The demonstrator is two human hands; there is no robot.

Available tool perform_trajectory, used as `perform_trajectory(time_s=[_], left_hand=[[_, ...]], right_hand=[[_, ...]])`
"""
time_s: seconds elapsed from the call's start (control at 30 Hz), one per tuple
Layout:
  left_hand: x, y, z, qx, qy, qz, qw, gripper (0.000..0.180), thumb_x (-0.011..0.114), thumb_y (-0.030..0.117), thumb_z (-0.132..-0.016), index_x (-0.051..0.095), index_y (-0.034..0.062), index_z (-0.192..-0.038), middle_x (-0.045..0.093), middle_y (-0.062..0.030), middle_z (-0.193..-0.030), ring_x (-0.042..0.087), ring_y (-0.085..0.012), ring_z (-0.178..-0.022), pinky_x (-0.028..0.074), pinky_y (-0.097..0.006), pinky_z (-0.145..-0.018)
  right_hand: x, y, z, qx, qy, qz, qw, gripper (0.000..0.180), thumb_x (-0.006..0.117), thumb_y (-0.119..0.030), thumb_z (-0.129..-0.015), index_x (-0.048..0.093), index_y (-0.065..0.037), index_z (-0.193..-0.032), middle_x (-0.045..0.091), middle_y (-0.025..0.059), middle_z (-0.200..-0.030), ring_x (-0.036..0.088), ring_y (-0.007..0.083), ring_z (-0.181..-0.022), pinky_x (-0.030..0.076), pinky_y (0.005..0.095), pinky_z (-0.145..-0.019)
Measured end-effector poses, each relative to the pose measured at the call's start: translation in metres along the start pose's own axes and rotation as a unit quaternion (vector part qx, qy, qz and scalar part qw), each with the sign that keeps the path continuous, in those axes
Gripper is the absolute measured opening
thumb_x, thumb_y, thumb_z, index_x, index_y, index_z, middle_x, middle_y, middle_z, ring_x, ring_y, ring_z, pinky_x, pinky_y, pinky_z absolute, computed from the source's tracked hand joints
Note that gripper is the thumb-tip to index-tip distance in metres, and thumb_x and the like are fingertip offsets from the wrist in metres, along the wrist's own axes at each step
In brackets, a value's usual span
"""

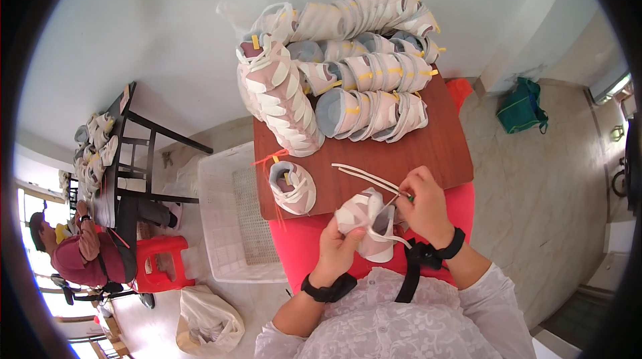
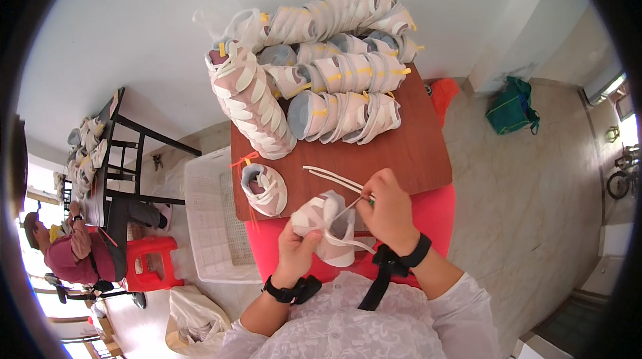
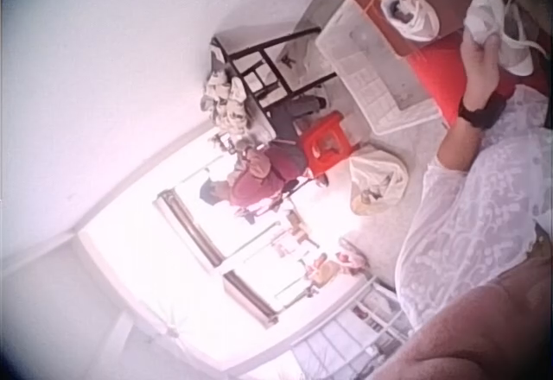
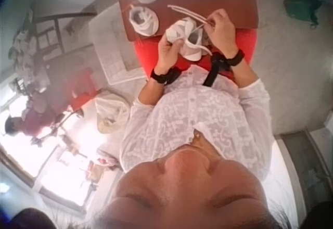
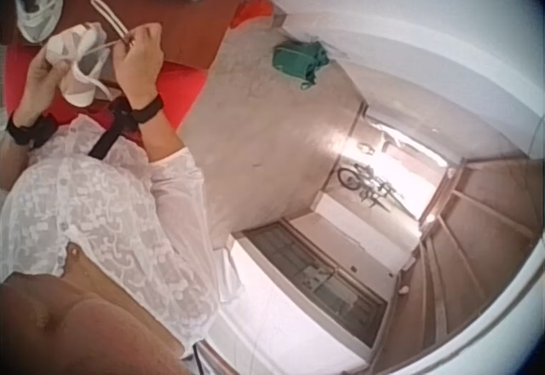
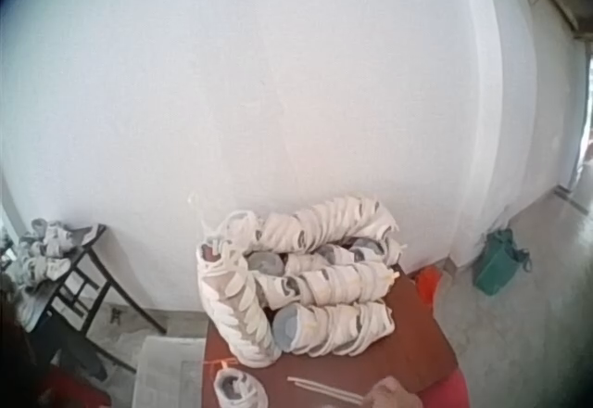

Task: Lacing white and pink sneakers at a workshop table.

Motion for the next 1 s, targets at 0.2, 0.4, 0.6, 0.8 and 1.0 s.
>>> perform_trajectory(time_s=[0.2,0.4,0.6,0.8,1.0], left_hand=[[-0.006,0.006,-0.006,-0.010,-0.025,-0.004,1.000,0.041,0.062,0.015,-0.093,0.048,-0.0002,-0.128,0.060,-0.0056,-0.118,0.056,-0.0125,-0.106,0.045,-0.028,-0.092],[-0.007,0.004,-0.010,-0.023,-0.026,-0.017,0.999,0.043,0.062,0.017,-0.093,0.047,0.0001,-0.129,0.059,-0.0056,-0.119,0.056,-0.0124,-0.107,0.045,-0.028,-0.092],[-0.009,0.004,-0.009,-0.021,0.003,0.027,0.999,0.040,0.061,0.015,-0.093,0.048,0.0001,-0.128,0.059,-0.0052,-0.120,0.055,-0.0121,-0.107,0.045,-0.028,-0.093],[-0.010,-0.001,-0.009,-0.030,0.005,0.029,0.999,0.036,0.061,0.014,-0.093,0.051,0.0000,-0.125,0.060,-0.0038,-0.116,0.055,-0.0110,-0.104,0.046,-0.028,-0.090],[-0.015,-0.009,-0.009,-0.086,-0.012,-0.010,0.996,0.027,0.059,0.011,-0.094,0.057,0.0003,-0.119,0.063,-0.0038,-0.113,0.056,-0.0108,-0.102,0.046,-0.029,-0.090]], right_hand=[[-0.011,-0.030,-0.002,-0.024,-0.022,-0.113,0.993,0.016,0.061,0.002,-0.071,0.064,0.000,-0.087,0.057,0.0091,-0.090,0.057,0.0191,-0.074,0.045,0.0281,-0.061],[-0.007,-0.044,-0.003,-0.123,-0.075,-0.090,0.985,0.020,0.068,0.001,-0.071,0.066,-0.004,-0.090,0.060,0.0075,-0.092,0.062,0.0208,-0.076,0.050,0.0304,-0.066],[0.001,-0.036,0.011,-0.001,-0.043,-0.133,0.990,0.019,0.069,-0.003,-0.073,0.066,-0.004,-0.091,0.062,0.0108,-0.089,0.062,0.0223,-0.077,0.049,0.0315,-0.066],[0.013,-0.033,0.004,-0.016,-0.142,-0.216,0.966,0.021,0.067,-0.004,-0.077,0.065,-0.001,-0.097,0.062,0.0105,-0.082,0.061,0.0222,-0.075,0.048,0.0309,-0.067],[0.019,-0.025,0.003,-0.021,-0.160,-0.194,0.968,0.023,0.067,-0.005,-0.078,0.066,-0.002,-0.101,0.061,0.0111,-0.092,0.061,0.0229,-0.085,0.049,0.0327,-0.074]])
Point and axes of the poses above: each hand's wrist, its own z-axis away from the middle knuckle, its own x-axis out of the palm, y = z × x, the point moved 4 cm from there along -z, towards the middle knuckle
